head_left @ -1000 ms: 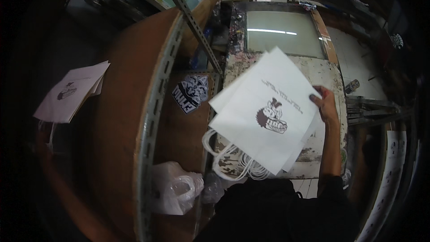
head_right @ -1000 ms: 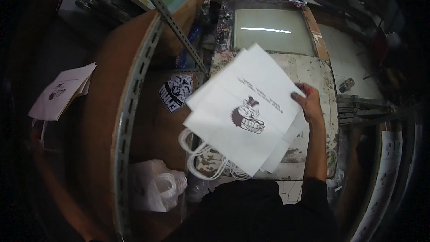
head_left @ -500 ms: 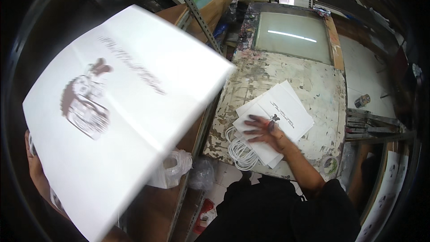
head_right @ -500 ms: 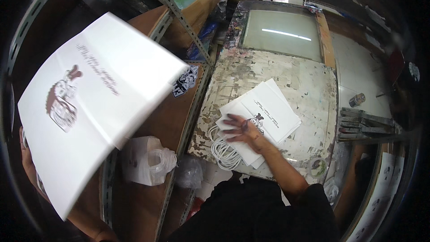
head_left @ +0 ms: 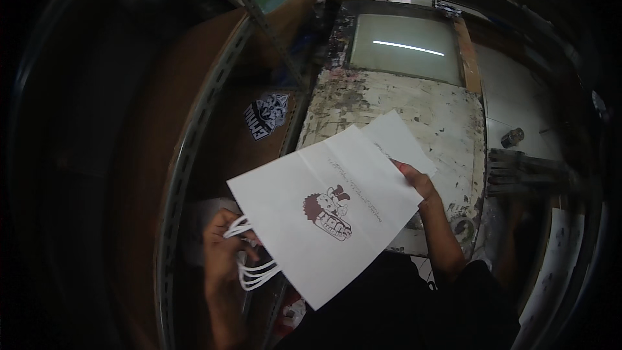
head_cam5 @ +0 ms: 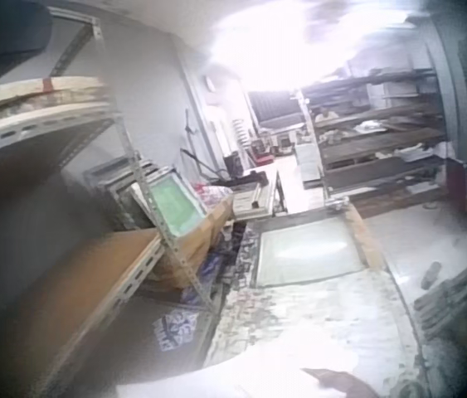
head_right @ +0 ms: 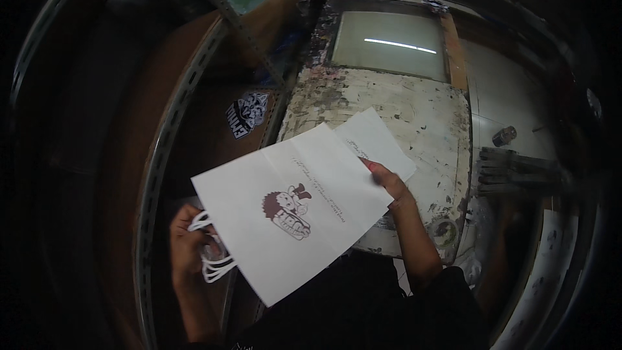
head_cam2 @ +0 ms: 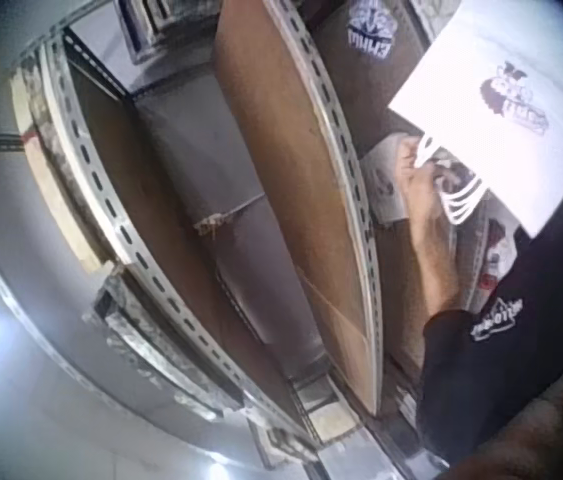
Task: The person folds white paper shopping bags and inserts them into clear plastic protective bags. They then seal the plastic bags using a handheld heat sealer and place the finished packages onto a metal shelf.
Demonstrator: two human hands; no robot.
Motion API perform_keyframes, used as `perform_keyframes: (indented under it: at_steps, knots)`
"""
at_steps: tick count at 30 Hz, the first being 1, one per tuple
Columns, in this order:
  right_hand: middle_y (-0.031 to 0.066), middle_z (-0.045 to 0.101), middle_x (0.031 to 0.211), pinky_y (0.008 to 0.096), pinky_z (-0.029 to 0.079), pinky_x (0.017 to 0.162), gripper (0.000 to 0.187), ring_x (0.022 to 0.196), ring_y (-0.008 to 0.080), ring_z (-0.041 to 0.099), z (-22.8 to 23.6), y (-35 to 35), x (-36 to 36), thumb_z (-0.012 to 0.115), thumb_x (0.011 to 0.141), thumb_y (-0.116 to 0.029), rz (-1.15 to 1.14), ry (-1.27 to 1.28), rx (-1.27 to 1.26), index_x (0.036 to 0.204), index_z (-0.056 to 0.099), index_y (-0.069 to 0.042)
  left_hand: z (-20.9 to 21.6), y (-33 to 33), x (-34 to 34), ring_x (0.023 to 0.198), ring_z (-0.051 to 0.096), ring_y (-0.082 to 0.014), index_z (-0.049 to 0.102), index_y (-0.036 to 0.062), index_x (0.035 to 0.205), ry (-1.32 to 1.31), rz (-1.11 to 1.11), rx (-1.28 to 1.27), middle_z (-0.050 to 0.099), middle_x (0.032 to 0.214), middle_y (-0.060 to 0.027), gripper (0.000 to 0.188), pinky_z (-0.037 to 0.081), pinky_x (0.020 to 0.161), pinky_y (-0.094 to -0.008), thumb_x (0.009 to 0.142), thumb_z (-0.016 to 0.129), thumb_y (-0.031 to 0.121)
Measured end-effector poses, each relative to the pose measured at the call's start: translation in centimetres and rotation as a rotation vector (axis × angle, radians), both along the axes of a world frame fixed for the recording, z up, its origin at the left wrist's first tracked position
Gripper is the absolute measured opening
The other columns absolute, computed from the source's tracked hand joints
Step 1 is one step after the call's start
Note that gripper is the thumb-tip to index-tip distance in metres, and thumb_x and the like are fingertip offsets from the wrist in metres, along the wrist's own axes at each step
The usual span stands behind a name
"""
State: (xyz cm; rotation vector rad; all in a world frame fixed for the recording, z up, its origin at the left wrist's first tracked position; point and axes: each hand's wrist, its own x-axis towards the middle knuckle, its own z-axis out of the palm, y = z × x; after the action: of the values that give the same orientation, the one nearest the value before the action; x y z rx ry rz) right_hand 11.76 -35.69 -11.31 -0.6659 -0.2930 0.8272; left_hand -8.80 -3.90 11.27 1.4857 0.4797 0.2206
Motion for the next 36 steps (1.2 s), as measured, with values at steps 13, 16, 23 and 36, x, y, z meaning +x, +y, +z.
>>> perform_keyframes:
  at_steps: [13,16,23,36]
  knots:
    - [0.0299,0.046,0.143,0.0388,0.036,0.113,0.099,0.134,0.0386,0.046,-0.6,-7.5,9.3,0.078,0.076,-0.053,-0.172,-0.741,-1.519,0.144,0.038,0.008,-22.2,-3.5,4.2,0.128,0.046,-0.0297,0.032,-0.0058,0.140,0.194,0.062,0.323,0.046,0.138,-0.0207,0.078,0.036,0.110,-0.0388,0.077,0.077,0.009]
    - [0.0294,0.038,0.149,0.0402,0.032,0.115,0.104,0.139,0.0371,0.039,-5.4,-6.1,10.5,0.068,0.082,-0.062,-0.200,-0.578,-1.510,0.148,0.029,0.008,-24.6,-5.7,4.7,0.128,0.046,-0.0313,0.026,-0.0073,0.143,0.316,0.235,0.027,0.043,0.140,-0.0225,0.090,0.036,0.109,-0.0386,0.079,0.082,0.020]
    - [0.0269,0.065,0.118,0.0405,0.048,0.097,0.088,0.109,0.0375,0.064,-4.0,-0.2,9.3,0.078,0.076,-0.052,-0.074,-0.569,-1.586,0.133,0.049,0.009,-29.9,-6.9,3.1,0.116,0.056,-0.0272,0.037,-0.0033,0.136,0.326,0.238,-0.104,0.054,0.130,-0.0190,0.077,0.045,0.100,-0.0369,0.075,0.084,0.009]
    - [0.0105,0.070,0.104,0.0335,0.052,0.090,0.060,0.096,0.0195,0.066,-2.4,-3.0,5.5,0.087,0.063,-0.009,-0.499,-0.352,-0.708,0.115,0.061,0.005,-22.9,-2.7,3.4,0.099,0.067,-0.0198,0.057,-0.0004,0.127,0.044,0.213,-0.165,0.067,0.110,-0.0114,0.072,0.057,0.086,-0.0316,0.061,0.081,-0.016]
